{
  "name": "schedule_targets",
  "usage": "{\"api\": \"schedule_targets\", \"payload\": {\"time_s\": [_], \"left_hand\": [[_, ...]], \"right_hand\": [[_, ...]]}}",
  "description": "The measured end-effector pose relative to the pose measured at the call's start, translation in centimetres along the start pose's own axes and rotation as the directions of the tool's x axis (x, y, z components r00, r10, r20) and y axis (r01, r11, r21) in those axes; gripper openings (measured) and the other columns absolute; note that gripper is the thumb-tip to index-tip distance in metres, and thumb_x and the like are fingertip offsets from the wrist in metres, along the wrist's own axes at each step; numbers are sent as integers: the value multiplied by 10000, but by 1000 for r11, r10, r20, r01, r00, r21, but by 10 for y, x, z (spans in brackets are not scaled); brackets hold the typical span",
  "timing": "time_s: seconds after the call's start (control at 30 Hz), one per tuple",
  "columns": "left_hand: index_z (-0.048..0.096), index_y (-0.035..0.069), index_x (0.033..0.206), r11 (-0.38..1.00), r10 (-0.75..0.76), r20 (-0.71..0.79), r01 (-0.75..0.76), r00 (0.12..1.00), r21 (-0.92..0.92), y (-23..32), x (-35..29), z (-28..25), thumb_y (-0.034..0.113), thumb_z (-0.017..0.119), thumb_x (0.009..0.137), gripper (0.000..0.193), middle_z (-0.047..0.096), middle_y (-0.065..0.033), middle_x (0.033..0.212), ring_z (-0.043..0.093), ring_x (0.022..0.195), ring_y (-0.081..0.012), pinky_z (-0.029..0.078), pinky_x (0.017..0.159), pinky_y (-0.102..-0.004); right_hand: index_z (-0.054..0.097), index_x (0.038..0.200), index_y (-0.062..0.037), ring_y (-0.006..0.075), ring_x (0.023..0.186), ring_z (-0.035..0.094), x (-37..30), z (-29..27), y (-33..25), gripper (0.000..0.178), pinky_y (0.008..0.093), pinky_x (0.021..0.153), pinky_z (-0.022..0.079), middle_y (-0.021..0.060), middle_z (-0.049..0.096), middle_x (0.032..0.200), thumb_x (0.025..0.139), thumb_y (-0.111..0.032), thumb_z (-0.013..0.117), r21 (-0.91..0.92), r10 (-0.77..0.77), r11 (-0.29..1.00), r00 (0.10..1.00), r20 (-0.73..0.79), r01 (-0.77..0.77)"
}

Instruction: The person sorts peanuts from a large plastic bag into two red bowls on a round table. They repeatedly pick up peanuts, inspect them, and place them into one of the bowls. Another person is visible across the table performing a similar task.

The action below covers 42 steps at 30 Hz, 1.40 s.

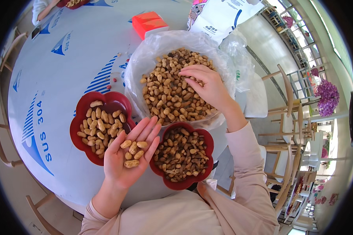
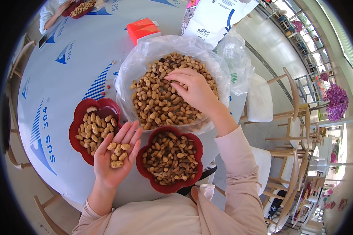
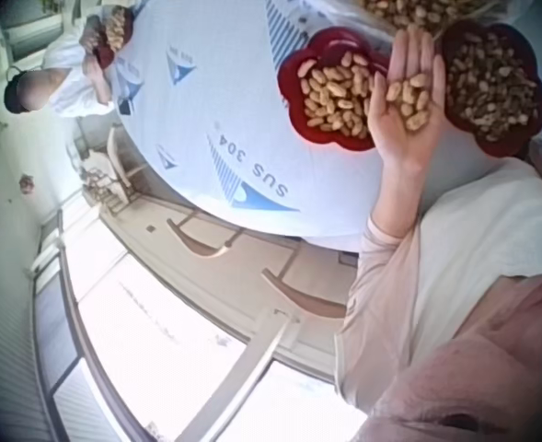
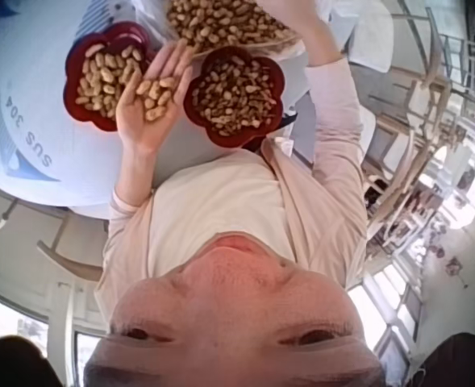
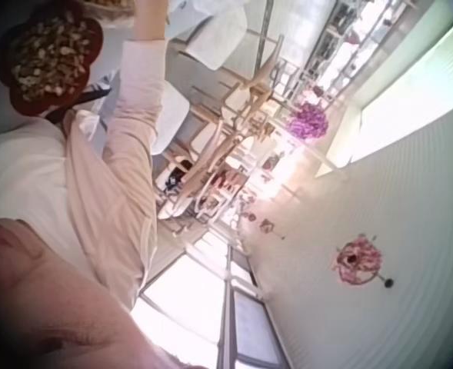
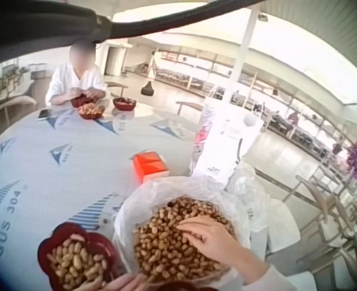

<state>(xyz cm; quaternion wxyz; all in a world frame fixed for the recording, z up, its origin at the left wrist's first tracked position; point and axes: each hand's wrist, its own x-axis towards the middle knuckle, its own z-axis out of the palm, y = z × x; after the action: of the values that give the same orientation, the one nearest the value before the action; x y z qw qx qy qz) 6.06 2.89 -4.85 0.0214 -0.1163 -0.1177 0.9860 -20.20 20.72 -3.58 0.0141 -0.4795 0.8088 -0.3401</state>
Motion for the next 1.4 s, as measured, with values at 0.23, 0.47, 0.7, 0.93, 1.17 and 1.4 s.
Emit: {"api": "schedule_targets", "payload": {"time_s": [0.23, 0.47, 0.7, 0.93, 1.17, 1.4], "left_hand": [[304, -42, 1578, 999, -17, 17, 17, 1000, -42, 2, 1, -2, 303, 313, 1087, 600, 283, -171, 1673, 237, 1565, -306, 255, 1267, -436], [306, -32, 1580, 1000, 29, 61, -29, 998, 8, 10, -1, 5, 284, 281, 1094, 581, 281, -160, 1675, 259, 1557, -285, 264, 1267, -417], [323, -32, 1574, 991, 123, 71, -127, 990, 52, 13, -2, 11, 275, 256, 1097, 571, 298, -157, 1668, 271, 1552, -289, 257, 1272, -425], [313, -30, 1579, 988, 118, 111, -127, 987, 86, 14, -3, 12, 287, 251, 1098, 580, 288, -162, 1671, 278, 1548, -288, 256, 1272, -427], [319, -40, 1571, 994, 84, 128, -92, 988, 63, 14, -4, 11, 294, 259, 1100, 580, 309, -164, 1659, 313, 1526, -302, 256, 1274, -433], [341, -65, 1545, 997, 67, 82, -70, 994, 33, 12, -5, 2, 255, 258, 1102, 553, 472, -177, 1539, 458, 1415, -312, 330, 1244, -447]], "right_hand": [[708, 924, -46, 271, 960, 636, 22, 36, -10, 92, 397, 879, 527, 63, 618, 970, 841, -60, 744, -179, -230, 956, 973, 29, 231], [694, 1023, -31, 144, 820, 661, 18, 32, -32, 144, 271, 754, 534, 44, 680, 933, 888, -18, 743, 97, 62, 994, 996, -59, -56], [692, 1149, 39, 107, 869, 686, -1, 29, -81, 191, 244, 801, 565, 66, 739, 1019, 963, -6, 690, 754, 259, 490, 899, 353, -437], [738, 1099, 29, 134, 989, 716, 0, 32, -101, 175, 258, 885, 567, 84, 753, 1050, 927, -7, 733, 774, 174, 485, 912, 371, -407], [771, 1061, -9, 89, 880, 676, 0, 38, -104, 164, 208, 761, 519, 33, 726, 1011, 898, 5, 761, 789, 141, 502, 933, 330, -355], [783, 1046, -41, 120, 892, 594, -10, 50, -112, 218, 227, 793, 474, 41, 640, 1055, 833, -6, 809, 501, -15, 862, 985, 172, -74]]}}
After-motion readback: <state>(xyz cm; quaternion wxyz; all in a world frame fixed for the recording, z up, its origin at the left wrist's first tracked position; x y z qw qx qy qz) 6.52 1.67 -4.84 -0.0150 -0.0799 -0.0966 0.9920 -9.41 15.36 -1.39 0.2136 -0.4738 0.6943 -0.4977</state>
